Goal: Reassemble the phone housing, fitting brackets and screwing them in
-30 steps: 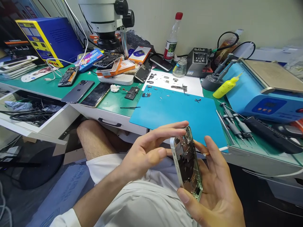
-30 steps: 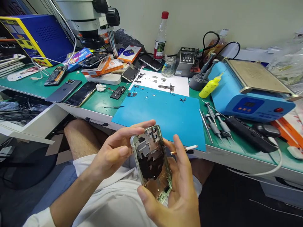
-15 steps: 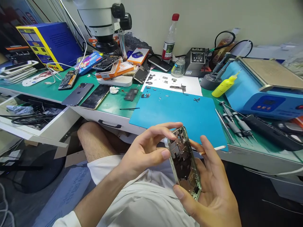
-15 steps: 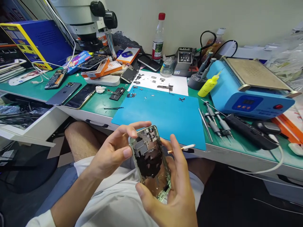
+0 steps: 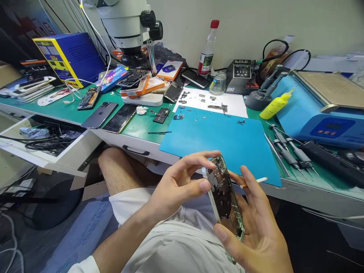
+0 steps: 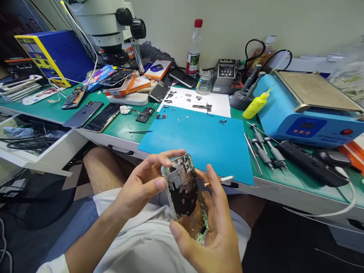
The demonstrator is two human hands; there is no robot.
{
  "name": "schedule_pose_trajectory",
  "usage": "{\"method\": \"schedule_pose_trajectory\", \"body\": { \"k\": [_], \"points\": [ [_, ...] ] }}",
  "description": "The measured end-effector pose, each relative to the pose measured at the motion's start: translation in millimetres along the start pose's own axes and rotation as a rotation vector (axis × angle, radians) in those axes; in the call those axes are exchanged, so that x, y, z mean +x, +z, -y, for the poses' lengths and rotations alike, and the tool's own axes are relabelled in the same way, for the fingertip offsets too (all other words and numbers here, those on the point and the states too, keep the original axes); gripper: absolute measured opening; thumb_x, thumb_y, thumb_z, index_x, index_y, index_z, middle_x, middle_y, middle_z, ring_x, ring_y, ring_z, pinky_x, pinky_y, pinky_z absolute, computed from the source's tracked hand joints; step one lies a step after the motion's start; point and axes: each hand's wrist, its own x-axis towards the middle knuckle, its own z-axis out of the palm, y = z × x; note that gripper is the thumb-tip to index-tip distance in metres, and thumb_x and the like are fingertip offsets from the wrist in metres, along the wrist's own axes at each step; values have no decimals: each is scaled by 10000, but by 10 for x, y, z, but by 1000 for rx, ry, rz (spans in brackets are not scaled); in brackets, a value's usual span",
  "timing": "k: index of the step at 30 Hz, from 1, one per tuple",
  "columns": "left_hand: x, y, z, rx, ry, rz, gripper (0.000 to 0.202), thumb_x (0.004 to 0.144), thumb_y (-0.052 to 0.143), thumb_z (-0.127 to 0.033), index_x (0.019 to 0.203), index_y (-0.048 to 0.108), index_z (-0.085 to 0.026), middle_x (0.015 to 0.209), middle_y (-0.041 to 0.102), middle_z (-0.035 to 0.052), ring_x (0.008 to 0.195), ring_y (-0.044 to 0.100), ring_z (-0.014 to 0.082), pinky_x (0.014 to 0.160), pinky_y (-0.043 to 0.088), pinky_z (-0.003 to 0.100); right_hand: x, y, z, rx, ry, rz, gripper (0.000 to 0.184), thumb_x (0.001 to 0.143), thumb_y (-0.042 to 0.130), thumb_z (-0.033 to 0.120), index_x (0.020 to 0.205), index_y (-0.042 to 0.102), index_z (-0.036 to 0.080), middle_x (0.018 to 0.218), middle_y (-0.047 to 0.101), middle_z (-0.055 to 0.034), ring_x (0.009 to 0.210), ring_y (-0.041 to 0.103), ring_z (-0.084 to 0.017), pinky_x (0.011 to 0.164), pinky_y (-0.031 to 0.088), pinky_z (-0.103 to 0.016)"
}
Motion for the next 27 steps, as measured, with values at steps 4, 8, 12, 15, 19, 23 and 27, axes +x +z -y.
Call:
{"method": "schedule_pose_trajectory", "body": {
  "k": [4,8,12,15,19,23,27],
  "points": [
    [26,-34,17,27,53,75,318,983,794,-240,1282,769,-347,1582,605,46,1483,533,257,1152,495,356,7,-2,4,7,-2,-12,967,795,912,508,1628,422,475,1661,502,-46,1500,550,-312,993,632,-293],
    [38,-68,23,-25,20,78,308,954,824,-234,1239,786,-344,1574,607,45,1466,547,267,1131,509,356,15,-6,10,-33,-38,8,935,825,889,493,1629,413,488,1661,502,-34,1509,540,-303,1038,611,-312],
    [41,-92,12,-53,-8,99,331,939,839,-239,1250,785,-336,1585,598,56,1496,522,285,1130,509,364,15,-11,13,-70,-61,22,916,846,869,495,1631,396,505,1663,502,-17,1508,543,-290,1043,605,-303],
    [45,-95,6,-58,-16,90,303,928,848,-231,1211,785,-321,1574,605,63,1491,531,295,1098,527,362,12,-13,17,-94,-72,26,915,859,860,478,1639,383,498,1666,502,-14,1507,546,-284,1049,598,-294],
    [50,-80,0,-90,-45,54,239,912,862,-209,1118,768,-284,1553,615,65,1460,563,286,1062,533,345,14,-4,29,-110,-74,14,947,859,858,487,1666,365,430,1652,512,-49,1469,587,-297,998,629,-283],
    [48,-70,-12,-105,-89,32,243,891,880,-196,1085,757,-278,1557,611,51,1439,580,277,1081,516,352,21,10,33,-94,-39,-10,949,832,874,499,1650,397,437,1637,527,-40,1460,592,-299,973,643,-276],
    [44,-66,-7,-81,-114,-10,247,877,893,-217,1072,753,-279,1562,613,51,1436,581,301,1050,534,365,41,6,7,-68,-41,0,955,834,880,469,1657,398,419,1634,528,-67,1449,601,-323,966,664,-325]
  ]
}}
